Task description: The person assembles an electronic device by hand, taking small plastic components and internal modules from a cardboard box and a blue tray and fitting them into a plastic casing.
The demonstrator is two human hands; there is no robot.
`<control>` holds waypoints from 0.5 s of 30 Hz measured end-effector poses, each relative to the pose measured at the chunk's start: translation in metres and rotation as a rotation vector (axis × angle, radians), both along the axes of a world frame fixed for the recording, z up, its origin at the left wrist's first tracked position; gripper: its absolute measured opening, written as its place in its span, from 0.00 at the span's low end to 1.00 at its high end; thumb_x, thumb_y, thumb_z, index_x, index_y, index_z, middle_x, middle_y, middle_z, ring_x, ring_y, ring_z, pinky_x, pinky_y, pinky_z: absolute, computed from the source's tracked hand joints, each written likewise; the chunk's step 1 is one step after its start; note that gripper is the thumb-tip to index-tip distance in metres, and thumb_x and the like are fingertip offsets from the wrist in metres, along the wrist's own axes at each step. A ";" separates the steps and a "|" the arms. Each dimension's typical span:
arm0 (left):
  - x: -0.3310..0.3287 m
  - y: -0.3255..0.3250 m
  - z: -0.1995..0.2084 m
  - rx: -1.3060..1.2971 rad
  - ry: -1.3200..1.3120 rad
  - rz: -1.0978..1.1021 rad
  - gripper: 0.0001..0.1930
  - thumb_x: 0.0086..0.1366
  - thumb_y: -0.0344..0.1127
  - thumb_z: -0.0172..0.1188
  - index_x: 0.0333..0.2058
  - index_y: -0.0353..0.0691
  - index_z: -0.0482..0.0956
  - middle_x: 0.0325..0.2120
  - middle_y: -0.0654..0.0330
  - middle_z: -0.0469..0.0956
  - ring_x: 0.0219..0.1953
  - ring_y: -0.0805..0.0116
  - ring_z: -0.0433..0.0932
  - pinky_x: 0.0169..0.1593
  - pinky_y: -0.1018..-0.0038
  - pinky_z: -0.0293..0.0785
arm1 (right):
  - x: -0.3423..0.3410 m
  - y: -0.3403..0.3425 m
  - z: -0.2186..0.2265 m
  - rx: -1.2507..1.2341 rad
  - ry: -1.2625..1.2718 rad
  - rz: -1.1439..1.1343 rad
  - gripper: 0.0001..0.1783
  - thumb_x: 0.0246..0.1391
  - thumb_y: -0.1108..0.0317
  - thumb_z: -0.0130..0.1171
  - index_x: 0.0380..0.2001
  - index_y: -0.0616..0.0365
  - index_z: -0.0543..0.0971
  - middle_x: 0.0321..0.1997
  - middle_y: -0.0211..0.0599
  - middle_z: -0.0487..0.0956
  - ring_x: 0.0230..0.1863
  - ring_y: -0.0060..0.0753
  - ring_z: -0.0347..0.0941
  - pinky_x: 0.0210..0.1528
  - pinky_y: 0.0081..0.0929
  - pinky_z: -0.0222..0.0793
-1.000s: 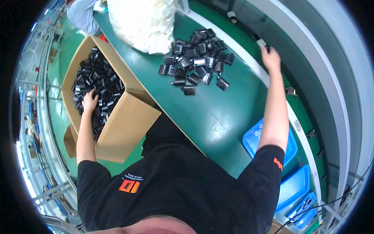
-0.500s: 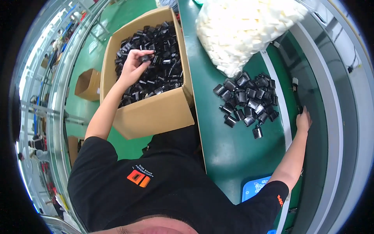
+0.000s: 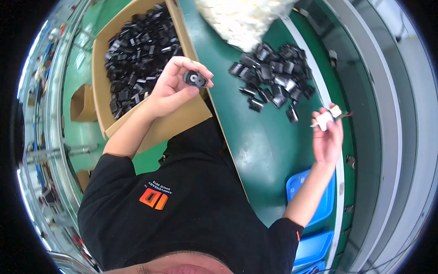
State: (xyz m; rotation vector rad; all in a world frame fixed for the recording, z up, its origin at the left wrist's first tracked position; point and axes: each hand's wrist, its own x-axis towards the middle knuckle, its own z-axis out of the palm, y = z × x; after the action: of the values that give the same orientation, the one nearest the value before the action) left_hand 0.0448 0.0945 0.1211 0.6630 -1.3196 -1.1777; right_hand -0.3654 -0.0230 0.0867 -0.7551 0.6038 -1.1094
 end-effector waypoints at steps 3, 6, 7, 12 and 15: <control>-0.035 -0.008 -0.022 0.089 -0.186 0.025 0.18 0.67 0.25 0.58 0.53 0.37 0.66 0.49 0.56 0.76 0.53 0.69 0.74 0.57 0.70 0.70 | 0.020 0.039 0.006 -0.001 -0.040 -0.077 0.30 0.57 0.75 0.57 0.62 0.64 0.63 0.50 0.48 0.76 0.55 0.54 0.75 0.57 0.41 0.76; -0.074 -0.037 -0.048 -0.141 -0.723 0.281 0.15 0.62 0.35 0.65 0.46 0.38 0.77 0.43 0.55 0.79 0.46 0.60 0.78 0.52 0.65 0.73 | 0.030 0.056 -0.021 0.021 -0.162 -0.187 0.29 0.58 0.76 0.58 0.62 0.64 0.64 0.50 0.47 0.76 0.56 0.54 0.74 0.60 0.42 0.73; -0.083 -0.052 -0.073 -0.202 -0.854 0.355 0.15 0.56 0.41 0.67 0.41 0.42 0.81 0.43 0.54 0.79 0.45 0.54 0.78 0.50 0.60 0.72 | 0.035 0.059 -0.033 0.022 -0.179 -0.180 0.28 0.59 0.74 0.58 0.62 0.65 0.64 0.50 0.47 0.76 0.56 0.48 0.74 0.60 0.40 0.72; -0.124 -0.072 -0.104 -0.203 -1.090 0.430 0.22 0.55 0.43 0.68 0.48 0.45 0.78 0.55 0.55 0.68 0.59 0.50 0.65 0.59 0.52 0.60 | 0.027 0.076 -0.061 -0.003 -0.223 -0.177 0.26 0.61 0.73 0.58 0.61 0.61 0.66 0.52 0.40 0.76 0.49 0.30 0.74 0.47 0.28 0.72; -0.084 -0.062 -0.055 -0.355 -1.064 0.485 0.19 0.54 0.40 0.67 0.45 0.44 0.79 0.48 0.58 0.75 0.51 0.56 0.73 0.55 0.57 0.66 | 0.022 0.079 -0.063 -0.033 -0.185 -0.184 0.24 0.62 0.74 0.56 0.60 0.60 0.67 0.51 0.41 0.76 0.47 0.30 0.75 0.43 0.25 0.73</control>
State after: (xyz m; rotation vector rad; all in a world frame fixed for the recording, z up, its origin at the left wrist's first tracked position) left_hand -0.0393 0.0327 0.0659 1.3317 -2.0002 -0.1136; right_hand -0.3434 0.0556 0.0233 -0.6257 0.5061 -1.3453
